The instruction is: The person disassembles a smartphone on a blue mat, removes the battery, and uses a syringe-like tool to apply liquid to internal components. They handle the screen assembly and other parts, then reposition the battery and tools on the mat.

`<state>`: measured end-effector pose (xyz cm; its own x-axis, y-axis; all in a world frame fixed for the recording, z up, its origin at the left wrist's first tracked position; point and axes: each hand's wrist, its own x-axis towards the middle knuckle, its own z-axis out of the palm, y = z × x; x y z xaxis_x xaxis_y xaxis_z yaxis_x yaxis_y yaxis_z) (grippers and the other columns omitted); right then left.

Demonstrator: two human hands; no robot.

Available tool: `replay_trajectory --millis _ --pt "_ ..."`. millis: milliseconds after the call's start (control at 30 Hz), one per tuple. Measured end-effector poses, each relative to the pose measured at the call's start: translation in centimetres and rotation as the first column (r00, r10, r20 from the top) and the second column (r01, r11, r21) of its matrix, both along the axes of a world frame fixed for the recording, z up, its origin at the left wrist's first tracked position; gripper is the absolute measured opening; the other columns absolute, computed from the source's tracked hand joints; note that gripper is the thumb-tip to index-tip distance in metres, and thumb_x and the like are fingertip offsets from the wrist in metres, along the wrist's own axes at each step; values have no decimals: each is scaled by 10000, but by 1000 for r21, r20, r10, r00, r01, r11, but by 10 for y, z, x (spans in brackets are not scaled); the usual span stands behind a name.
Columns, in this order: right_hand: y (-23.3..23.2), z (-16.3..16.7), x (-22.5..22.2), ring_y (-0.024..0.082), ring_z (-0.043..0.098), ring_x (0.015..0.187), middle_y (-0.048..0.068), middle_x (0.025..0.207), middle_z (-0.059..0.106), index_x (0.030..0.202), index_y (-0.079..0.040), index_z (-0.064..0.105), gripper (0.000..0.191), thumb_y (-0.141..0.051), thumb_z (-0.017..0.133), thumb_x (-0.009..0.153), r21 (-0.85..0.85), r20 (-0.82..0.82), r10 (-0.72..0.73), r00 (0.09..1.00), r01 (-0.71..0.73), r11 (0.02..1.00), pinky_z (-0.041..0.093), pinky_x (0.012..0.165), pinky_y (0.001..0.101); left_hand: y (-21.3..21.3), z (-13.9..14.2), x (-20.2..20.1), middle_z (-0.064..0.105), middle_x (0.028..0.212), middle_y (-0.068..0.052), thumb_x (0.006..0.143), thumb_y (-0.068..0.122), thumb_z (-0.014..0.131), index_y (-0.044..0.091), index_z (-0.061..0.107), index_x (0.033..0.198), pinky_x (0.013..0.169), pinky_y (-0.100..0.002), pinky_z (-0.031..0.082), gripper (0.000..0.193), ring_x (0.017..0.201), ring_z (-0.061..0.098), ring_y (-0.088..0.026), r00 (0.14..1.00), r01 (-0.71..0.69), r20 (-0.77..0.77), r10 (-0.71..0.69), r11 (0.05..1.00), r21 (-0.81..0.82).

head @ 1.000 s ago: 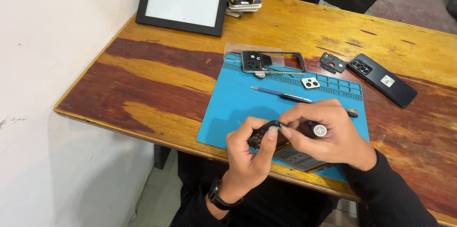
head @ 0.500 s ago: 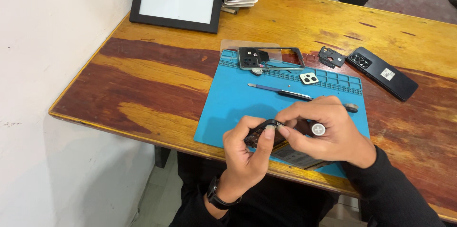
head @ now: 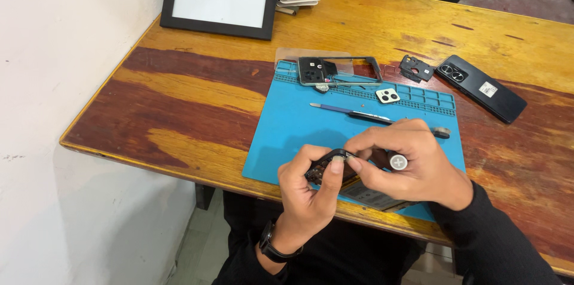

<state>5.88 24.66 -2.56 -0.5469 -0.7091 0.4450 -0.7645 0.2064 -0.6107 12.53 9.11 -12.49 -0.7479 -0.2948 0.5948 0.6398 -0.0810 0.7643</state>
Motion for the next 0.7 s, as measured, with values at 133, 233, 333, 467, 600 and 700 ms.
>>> replay_trajectory --millis 133,233,333,467,600,700 --pt "1 1 1 104 640 476 35 600 678 913 -11 759 145 -91 756 792 8 -3 -7 1000 7 1000 466 460 243 0 0 0 593 664 19 1047 153 664 13 633 955 552 -222 377 170 603 494 -13 1000 9 0 -9 1000 4" --pt "1 1 2 104 657 498 40 621 687 920 -7 750 137 -88 750 810 1 -23 4 1000 -4 1000 481 477 242 0 0 0 596 671 17 1045 151 664 11 634 956 555 -222 384 168 607 499 -15 1000 -8 -2 8 1000 -12" --pt "0 2 3 105 665 507 36 624 686 924 -7 748 134 -87 745 816 -15 -20 14 1000 -15 1000 488 482 242 0 1 1 591 662 19 1044 149 668 10 640 954 553 -221 384 168 601 496 -14 1000 -2 7 2 1000 -9" --pt "-1 3 4 97 646 477 25 595 674 908 -13 751 120 -84 743 812 -10 -27 7 1000 -8 1000 469 457 241 0 0 1 603 674 14 1043 148 666 5 651 969 552 -221 390 162 603 505 -17 1000 -2 -4 2 1000 -9" --pt "-3 4 8 86 585 415 12 538 636 892 -14 759 111 -66 740 796 -8 -31 -21 999 21 1000 416 412 244 0 -1 1 602 677 13 1042 146 671 3 654 971 549 -221 386 161 602 497 -17 1000 -4 -16 3 1000 -14" --pt "-4 4 11 77 557 400 4 515 605 883 -19 756 105 -61 740 789 -10 -66 -36 997 36 999 395 404 245 0 -3 1 602 682 15 1043 142 673 6 652 977 549 -223 387 153 604 502 -20 1000 -9 -30 8 1000 -23"
